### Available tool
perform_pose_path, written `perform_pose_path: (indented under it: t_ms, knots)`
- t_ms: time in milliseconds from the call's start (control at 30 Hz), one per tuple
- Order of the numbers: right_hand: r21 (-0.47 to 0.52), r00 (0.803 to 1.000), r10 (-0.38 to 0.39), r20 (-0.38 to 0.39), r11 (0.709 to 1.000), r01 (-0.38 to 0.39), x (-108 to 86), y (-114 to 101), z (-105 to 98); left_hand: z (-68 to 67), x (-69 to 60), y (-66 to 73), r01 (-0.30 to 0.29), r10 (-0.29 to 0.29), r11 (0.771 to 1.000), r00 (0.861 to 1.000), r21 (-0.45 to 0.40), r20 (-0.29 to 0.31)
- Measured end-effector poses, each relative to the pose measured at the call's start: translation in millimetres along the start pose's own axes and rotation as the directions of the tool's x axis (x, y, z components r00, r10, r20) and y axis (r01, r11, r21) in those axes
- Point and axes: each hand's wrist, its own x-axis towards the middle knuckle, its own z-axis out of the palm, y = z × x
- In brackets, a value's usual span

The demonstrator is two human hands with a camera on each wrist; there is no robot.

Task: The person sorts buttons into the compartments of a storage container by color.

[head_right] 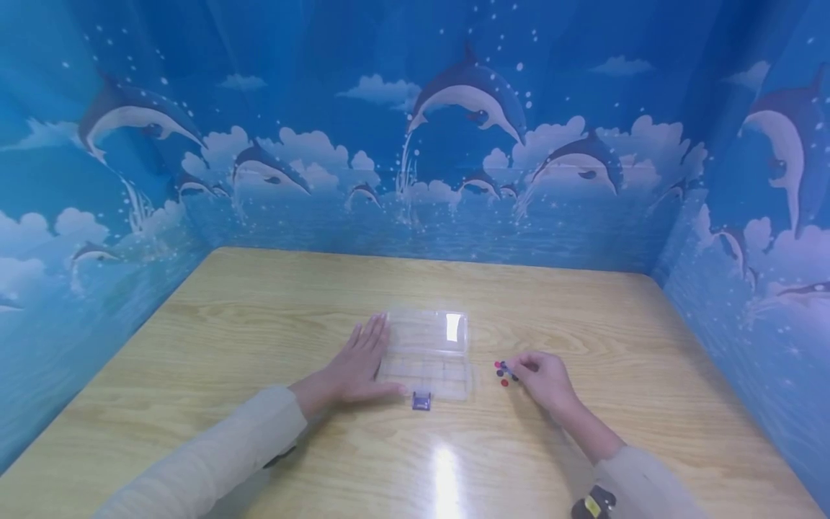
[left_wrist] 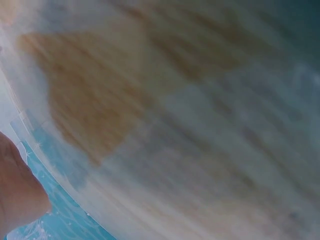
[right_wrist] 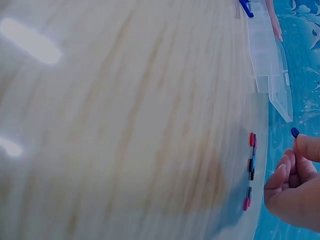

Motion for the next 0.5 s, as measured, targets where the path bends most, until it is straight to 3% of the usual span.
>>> perform_pose_path:
  t_ms: [500]
  knots:
    - [0.01,0.998,-0.056,-0.013,0.998,0.056,5.4,-13,9,1.5,-1.0,-0.5,-0.012,0.012,1.0,1.0,-0.014,-0.017]
